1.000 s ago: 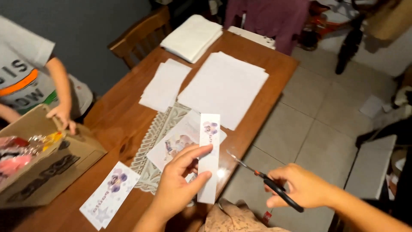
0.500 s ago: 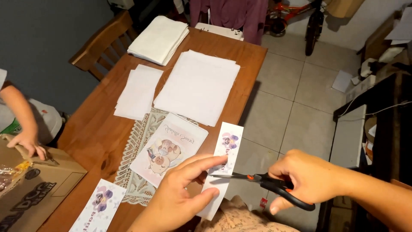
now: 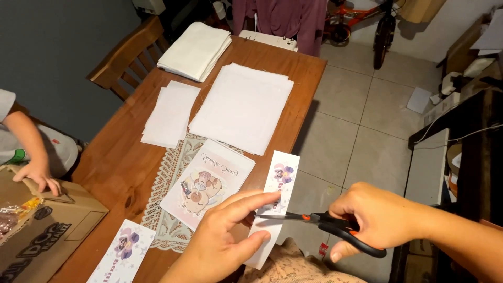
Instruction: Cutting out printed graphic designs from paper sheets using scissors on a wooden table.
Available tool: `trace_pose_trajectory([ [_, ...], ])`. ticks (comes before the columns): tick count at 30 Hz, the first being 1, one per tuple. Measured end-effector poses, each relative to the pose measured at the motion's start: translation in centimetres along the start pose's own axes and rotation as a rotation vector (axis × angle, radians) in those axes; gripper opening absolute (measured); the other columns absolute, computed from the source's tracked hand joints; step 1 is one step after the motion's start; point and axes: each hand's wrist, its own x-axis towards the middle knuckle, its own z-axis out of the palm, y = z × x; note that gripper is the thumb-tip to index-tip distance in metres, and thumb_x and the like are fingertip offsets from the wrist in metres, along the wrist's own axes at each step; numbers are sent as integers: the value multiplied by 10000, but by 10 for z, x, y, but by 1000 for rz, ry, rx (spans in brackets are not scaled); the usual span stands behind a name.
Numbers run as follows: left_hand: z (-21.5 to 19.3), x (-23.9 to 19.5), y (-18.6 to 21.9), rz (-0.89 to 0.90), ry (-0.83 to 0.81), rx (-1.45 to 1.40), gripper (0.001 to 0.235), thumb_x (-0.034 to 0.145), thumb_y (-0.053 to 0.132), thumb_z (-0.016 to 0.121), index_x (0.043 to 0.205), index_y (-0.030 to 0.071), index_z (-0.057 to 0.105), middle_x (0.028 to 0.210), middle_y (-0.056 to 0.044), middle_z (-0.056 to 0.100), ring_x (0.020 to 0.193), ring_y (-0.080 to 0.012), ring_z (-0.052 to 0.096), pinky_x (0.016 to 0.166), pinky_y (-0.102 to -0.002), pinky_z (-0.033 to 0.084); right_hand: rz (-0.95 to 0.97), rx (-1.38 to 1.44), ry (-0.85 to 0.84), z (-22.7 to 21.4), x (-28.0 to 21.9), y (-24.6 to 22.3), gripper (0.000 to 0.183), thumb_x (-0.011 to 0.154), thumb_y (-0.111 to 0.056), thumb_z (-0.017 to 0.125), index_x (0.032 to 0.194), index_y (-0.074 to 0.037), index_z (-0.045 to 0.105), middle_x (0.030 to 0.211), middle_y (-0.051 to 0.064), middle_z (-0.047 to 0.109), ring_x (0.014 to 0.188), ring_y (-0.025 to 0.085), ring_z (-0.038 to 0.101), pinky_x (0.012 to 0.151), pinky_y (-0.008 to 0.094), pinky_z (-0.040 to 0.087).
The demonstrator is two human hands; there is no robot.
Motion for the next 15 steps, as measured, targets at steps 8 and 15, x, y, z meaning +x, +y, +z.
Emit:
trace_pose_trajectory([
  [8, -1, -2, 1, -30, 0, 19, 480, 869, 115, 711, 1345, 157, 670, 1350, -60, 706, 1245, -180, 673, 989, -323, 529, 85, -40, -37, -3, 0, -7, 731, 676, -719, 988, 592, -152, 534, 507, -40, 447, 498, 132, 365, 501, 302, 292],
  [15, -1, -4, -1, -45, -2, 23, 470, 883, 124, 714, 1349, 169, 667, 1365, -46, 702, 1217, -152, 668, 833, -278, 572, 12, -17, -10, -2, 2, -5, 726, 675, -725, 965, 581, -154, 528, 484, -37, 442, 479, 142, 358, 485, 307, 292],
])
